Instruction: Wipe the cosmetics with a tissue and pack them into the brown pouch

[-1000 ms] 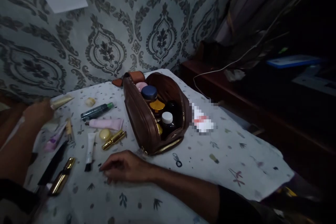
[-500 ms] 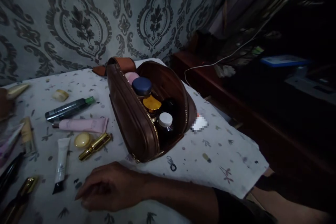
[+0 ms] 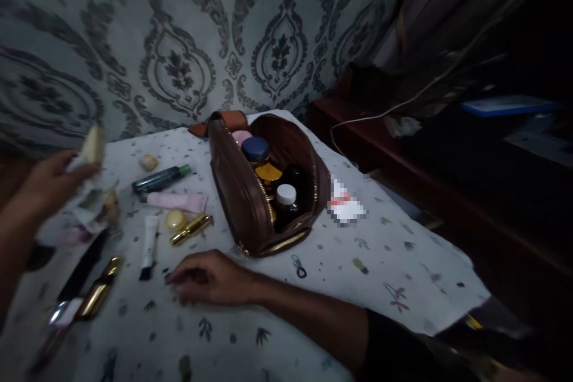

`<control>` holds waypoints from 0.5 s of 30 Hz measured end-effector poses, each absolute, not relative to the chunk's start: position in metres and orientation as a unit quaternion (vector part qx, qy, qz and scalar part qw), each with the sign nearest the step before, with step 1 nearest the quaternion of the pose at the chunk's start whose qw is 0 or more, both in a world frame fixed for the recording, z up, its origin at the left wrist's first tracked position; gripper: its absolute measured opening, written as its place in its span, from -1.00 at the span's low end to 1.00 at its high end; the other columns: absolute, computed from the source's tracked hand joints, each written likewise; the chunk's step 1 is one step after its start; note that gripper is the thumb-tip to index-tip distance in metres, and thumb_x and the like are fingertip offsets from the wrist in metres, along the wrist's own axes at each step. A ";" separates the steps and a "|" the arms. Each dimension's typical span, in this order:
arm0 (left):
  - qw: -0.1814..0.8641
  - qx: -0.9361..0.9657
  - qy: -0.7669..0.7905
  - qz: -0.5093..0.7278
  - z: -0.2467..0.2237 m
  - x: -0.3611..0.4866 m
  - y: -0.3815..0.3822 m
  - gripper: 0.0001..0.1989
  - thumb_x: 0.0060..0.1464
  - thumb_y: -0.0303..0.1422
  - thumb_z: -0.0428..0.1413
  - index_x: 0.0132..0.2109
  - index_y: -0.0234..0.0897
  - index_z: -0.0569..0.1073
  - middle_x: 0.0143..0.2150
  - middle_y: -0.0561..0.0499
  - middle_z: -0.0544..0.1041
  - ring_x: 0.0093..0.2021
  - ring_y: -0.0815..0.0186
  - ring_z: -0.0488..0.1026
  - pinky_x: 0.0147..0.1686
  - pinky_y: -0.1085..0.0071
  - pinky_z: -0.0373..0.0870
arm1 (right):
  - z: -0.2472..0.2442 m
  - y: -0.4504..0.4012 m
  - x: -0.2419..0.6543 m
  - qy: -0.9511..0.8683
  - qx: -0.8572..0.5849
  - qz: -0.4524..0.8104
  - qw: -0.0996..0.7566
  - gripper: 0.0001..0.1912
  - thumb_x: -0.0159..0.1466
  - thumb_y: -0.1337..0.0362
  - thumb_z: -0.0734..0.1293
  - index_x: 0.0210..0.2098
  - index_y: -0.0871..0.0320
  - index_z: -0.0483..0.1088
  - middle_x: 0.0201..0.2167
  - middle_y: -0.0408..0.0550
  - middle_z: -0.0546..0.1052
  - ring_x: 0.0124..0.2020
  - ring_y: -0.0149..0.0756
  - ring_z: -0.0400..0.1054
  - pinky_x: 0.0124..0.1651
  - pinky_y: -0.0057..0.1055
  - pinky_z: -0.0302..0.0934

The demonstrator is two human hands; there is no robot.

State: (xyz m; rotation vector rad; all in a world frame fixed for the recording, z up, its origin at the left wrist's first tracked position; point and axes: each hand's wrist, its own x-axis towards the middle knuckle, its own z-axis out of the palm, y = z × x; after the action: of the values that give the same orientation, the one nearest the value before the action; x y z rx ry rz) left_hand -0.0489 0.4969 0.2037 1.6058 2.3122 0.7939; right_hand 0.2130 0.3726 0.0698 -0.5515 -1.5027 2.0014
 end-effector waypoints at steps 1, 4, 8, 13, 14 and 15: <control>0.129 0.533 0.787 0.281 0.205 -0.043 0.484 -0.55 0.02 -0.14 0.17 0.00 -0.33 0.48 -0.50 0.16 0.37 -0.51 0.37 0.27 -0.46 0.43 0.30 | 0.069 0.373 0.212 -0.549 -0.204 0.758 0.287 -0.62 0.21 0.08 0.40 -0.12 0.25 0.48 -0.40 -0.12 0.45 -0.40 -0.45 0.38 -0.28 -0.51 0.27; 0.220 0.573 0.720 0.325 0.199 -0.014 0.438 -0.42 -0.08 -0.08 0.16 0.06 -0.31 0.43 -0.35 0.08 0.48 -0.40 0.27 0.37 -0.35 0.34 0.37 | 0.070 0.374 0.211 -0.532 -0.202 0.761 0.311 -0.47 0.17 -0.07 0.41 -0.03 0.20 0.43 -0.38 -0.11 0.46 -0.41 -0.42 0.40 -0.33 -0.48 0.27; 0.221 0.642 0.625 0.385 0.177 0.023 0.385 -0.45 0.02 -0.08 0.09 0.10 -0.30 0.40 -0.04 -0.07 0.53 -0.07 0.09 0.44 -0.05 0.20 0.38 | 0.079 0.372 0.207 -0.469 -0.205 0.770 0.381 -0.36 0.17 -0.09 0.41 0.14 0.06 0.32 -0.15 -0.02 0.47 -0.27 -0.33 0.45 -0.30 -0.43 0.31; 0.159 0.692 0.583 0.394 0.149 0.047 0.342 -0.50 0.14 -0.20 0.03 0.19 -0.29 0.30 0.14 -0.17 0.43 0.10 0.09 0.38 0.13 0.14 0.27 | 0.089 0.362 0.198 -0.357 -0.190 0.805 0.435 -0.36 0.18 -0.04 0.42 0.20 -0.04 0.27 -0.08 -0.04 0.46 -0.24 -0.40 0.39 -0.19 -0.41 0.33; 0.146 0.699 0.582 0.388 0.145 0.050 0.337 -0.51 0.17 -0.21 0.02 0.20 -0.29 0.29 0.14 -0.18 0.43 0.10 0.09 0.38 0.13 0.14 0.27 | 0.090 0.359 0.196 -0.341 -0.191 0.809 0.439 -0.37 0.18 -0.03 0.43 0.19 -0.05 0.28 -0.09 -0.06 0.46 -0.27 -0.42 0.38 -0.23 -0.45 0.32; 0.134 0.708 0.581 0.380 0.143 0.053 0.332 -0.53 0.19 -0.23 0.00 0.21 -0.29 0.28 0.13 -0.19 0.43 0.10 0.10 0.38 0.11 0.14 0.29 | 0.089 0.356 0.195 -0.328 -0.195 0.812 0.442 -0.38 0.16 -0.02 0.44 0.16 -0.06 0.30 -0.11 -0.08 0.47 -0.29 -0.43 0.36 -0.27 -0.48 0.30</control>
State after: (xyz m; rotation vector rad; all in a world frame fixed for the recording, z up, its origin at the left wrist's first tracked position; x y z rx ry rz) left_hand 0.0527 0.3324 0.1426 2.0516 1.6831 1.1012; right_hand 0.1946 0.3565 0.0891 -0.4836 -0.8148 2.0140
